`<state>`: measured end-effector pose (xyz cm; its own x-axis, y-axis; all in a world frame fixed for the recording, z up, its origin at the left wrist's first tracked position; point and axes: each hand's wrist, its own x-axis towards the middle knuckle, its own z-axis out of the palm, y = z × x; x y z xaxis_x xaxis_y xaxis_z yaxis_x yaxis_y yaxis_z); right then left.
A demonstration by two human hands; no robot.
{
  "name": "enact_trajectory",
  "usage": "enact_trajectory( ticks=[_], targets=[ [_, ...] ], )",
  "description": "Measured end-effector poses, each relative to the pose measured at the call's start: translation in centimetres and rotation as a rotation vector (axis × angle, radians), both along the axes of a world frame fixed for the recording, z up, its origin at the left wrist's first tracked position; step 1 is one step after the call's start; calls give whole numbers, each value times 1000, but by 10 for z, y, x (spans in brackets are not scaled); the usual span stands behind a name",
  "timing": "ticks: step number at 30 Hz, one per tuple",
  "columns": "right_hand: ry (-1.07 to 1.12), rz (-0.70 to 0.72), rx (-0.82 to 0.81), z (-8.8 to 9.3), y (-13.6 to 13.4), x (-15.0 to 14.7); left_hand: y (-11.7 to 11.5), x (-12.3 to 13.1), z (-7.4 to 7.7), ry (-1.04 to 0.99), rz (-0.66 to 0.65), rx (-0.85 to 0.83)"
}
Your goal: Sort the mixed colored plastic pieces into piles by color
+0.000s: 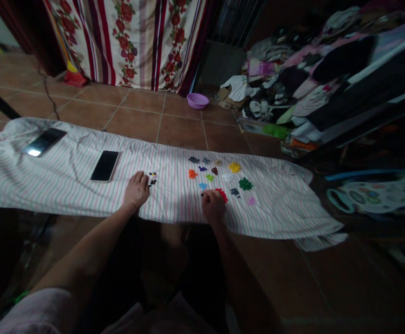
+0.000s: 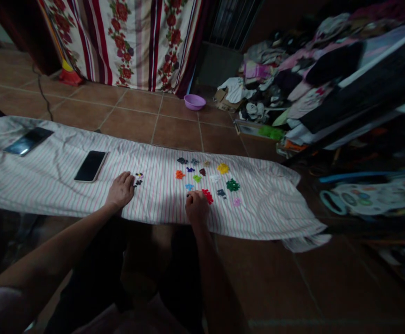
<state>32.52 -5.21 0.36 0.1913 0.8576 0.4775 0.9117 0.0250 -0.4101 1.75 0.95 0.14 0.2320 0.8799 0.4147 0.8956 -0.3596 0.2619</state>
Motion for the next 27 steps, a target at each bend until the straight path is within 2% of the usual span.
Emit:
enact_trajectory(
  ticks=[5, 18, 21, 27],
  targets=[
    [19, 30, 50, 7, 4, -14, -1, 0, 1, 19, -6, -7],
    [184, 464, -146, 11, 42, -116, -1, 1, 1, 33, 4, -13],
    [183, 482, -177, 12, 55, -132, -1, 1, 2, 16, 3, -30],
    [124, 460, -350, 18, 72, -154, -1, 0, 2, 27, -6, -27]
  ],
)
